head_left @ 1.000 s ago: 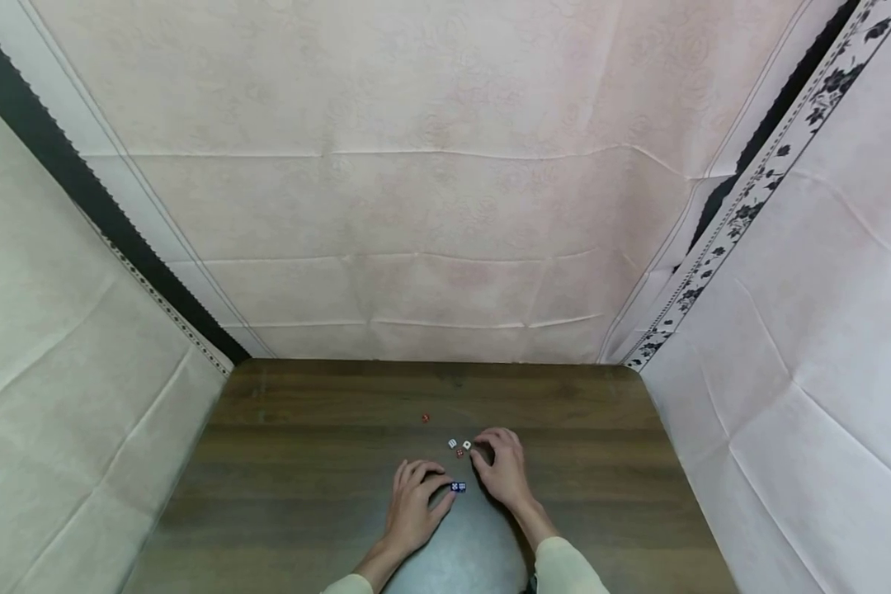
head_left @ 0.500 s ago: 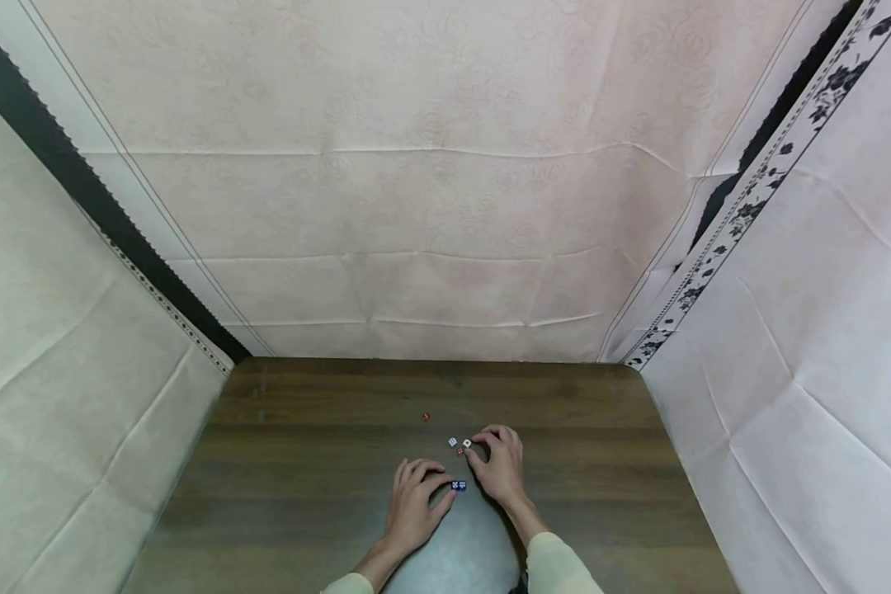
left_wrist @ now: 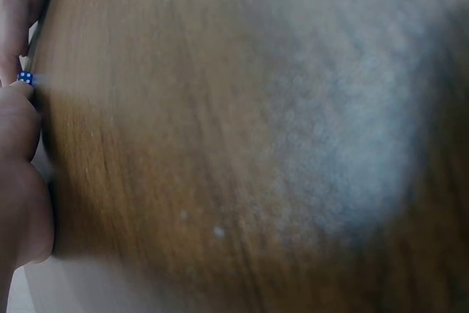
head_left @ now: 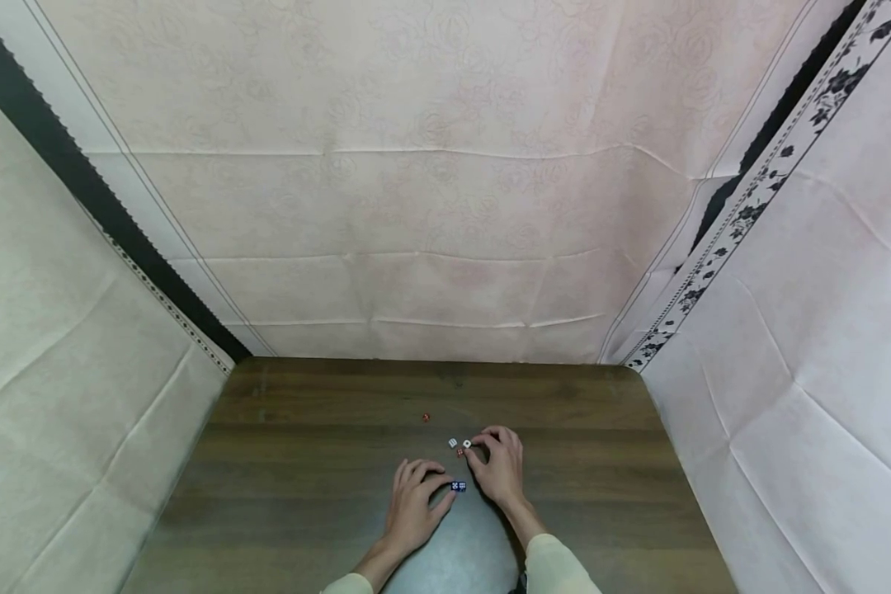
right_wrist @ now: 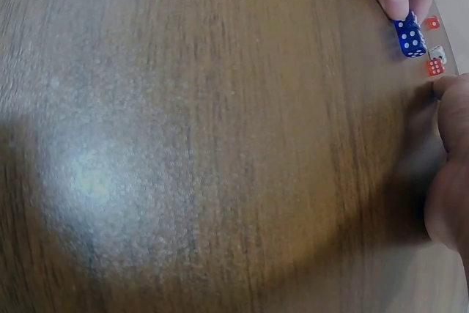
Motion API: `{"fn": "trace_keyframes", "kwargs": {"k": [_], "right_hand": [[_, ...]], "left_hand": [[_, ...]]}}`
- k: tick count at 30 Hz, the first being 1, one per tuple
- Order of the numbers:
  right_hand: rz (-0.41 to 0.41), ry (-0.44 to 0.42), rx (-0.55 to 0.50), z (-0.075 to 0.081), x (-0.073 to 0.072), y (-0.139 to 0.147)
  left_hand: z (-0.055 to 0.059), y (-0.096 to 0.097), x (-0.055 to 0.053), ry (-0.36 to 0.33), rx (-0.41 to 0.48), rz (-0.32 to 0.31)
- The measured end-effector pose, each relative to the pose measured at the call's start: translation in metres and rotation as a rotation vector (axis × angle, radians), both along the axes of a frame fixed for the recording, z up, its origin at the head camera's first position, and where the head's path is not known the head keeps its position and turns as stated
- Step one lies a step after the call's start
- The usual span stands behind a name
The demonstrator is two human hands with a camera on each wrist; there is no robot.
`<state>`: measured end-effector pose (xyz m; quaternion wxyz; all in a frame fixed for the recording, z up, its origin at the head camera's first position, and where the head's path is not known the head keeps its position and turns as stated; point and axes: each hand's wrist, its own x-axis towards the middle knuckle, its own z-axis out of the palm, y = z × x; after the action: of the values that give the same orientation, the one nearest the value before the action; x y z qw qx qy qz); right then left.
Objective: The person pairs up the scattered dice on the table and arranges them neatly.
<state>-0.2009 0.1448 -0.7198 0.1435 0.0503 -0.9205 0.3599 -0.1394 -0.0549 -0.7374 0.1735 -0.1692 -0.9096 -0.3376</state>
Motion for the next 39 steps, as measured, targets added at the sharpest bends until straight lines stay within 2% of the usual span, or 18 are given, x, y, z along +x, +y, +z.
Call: {"fn": "trace_keyframes", "kwargs": {"k": [9, 16, 22, 28, 33, 39], "right_hand": [[-0.004, 0.050, -0.043, -0.001, 0.000, 0.000], [-0.027, -0.006, -0.146, 0.005, 0.006, 0.003], [-0.024, -0.015, -0.183, 0.009, 0.014, 0.008], [-0.018, 0.027, -0.165, 0.005, 0.021, 0.016], [0.008, 0.050, -0.143, 0.007, 0.025, 0.023], [0.083, 0.076, -0.082, 0.010, 0.032, 0.026]], "left_hand": [[0.000, 0.000, 0.000, -0.019, -0.014, 0.001], [0.001, 0.000, 0.000, -0.019, -0.011, -0.001], [-0.002, 0.000, -0.001, -0.025, 0.000, -0.003], [-0.003, -0.001, 0.000, -0.002, 0.001, 0.000], [-0.004, -0.001, -0.001, 0.030, -0.003, 0.004], [-0.006, -0.001, -0.001, 0.060, -0.008, -0.001]]}}
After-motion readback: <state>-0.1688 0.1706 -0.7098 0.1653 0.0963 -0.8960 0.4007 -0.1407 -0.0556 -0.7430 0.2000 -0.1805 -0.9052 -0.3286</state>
